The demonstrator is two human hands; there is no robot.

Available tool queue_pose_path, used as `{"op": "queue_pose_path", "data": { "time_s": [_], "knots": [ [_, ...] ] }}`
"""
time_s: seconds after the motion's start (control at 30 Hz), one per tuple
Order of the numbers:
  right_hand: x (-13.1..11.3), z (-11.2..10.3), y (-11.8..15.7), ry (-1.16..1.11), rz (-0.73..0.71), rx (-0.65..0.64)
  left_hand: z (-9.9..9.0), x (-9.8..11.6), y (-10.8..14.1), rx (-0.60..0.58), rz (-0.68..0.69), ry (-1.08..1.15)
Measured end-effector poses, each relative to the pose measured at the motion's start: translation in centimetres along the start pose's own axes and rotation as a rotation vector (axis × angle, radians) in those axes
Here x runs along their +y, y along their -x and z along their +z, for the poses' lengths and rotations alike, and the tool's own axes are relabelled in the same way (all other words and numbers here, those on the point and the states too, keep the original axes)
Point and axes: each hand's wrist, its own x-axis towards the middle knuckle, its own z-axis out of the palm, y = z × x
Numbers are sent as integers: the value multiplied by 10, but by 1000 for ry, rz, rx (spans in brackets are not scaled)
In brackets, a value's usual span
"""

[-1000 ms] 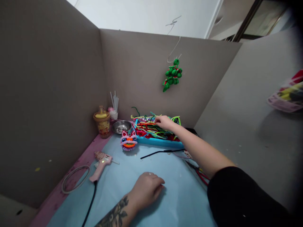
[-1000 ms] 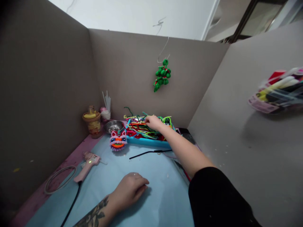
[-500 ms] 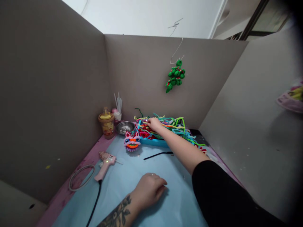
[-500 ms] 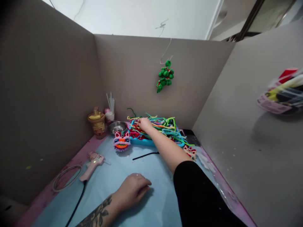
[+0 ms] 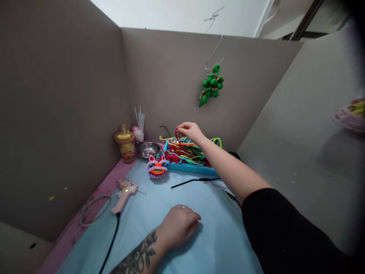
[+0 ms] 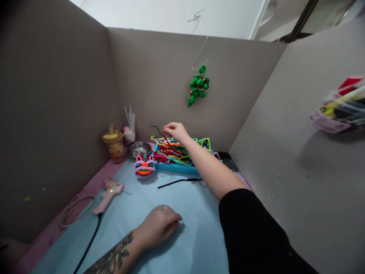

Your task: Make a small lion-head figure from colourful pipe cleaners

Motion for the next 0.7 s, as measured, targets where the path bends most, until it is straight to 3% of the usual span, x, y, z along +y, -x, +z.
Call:
{"op": "queue_pose_path", "data": {
  "time_s": [0.1,0.23,0.33,0.4,0.47,0.57,0.63,0.7],
  "knots": [
    [-17,10,-4,-119,-110,16,2,-2,1,45,-60,35],
    [-62,10,5,-178,-383,114,1,-8,-2,259,-304,239],
    [-100,2,39,-65,-494,132,-5,-13,-6,371,-476,573],
    [-113,-3,76,53,-545,119,-13,-14,-8,403,-474,863],
    [-109,-3,120,206,-577,33,-24,-13,-8,486,-348,1170],
    [-77,4,187,362,-643,-217,-40,-12,-8,577,-222,1594],
    [-51,10,226,408,-621,-282,-47,-14,-7,660,-253,1711],
    [-32,12,257,420,-526,-269,-49,-19,-7,713,-371,1751]
  ]
}}
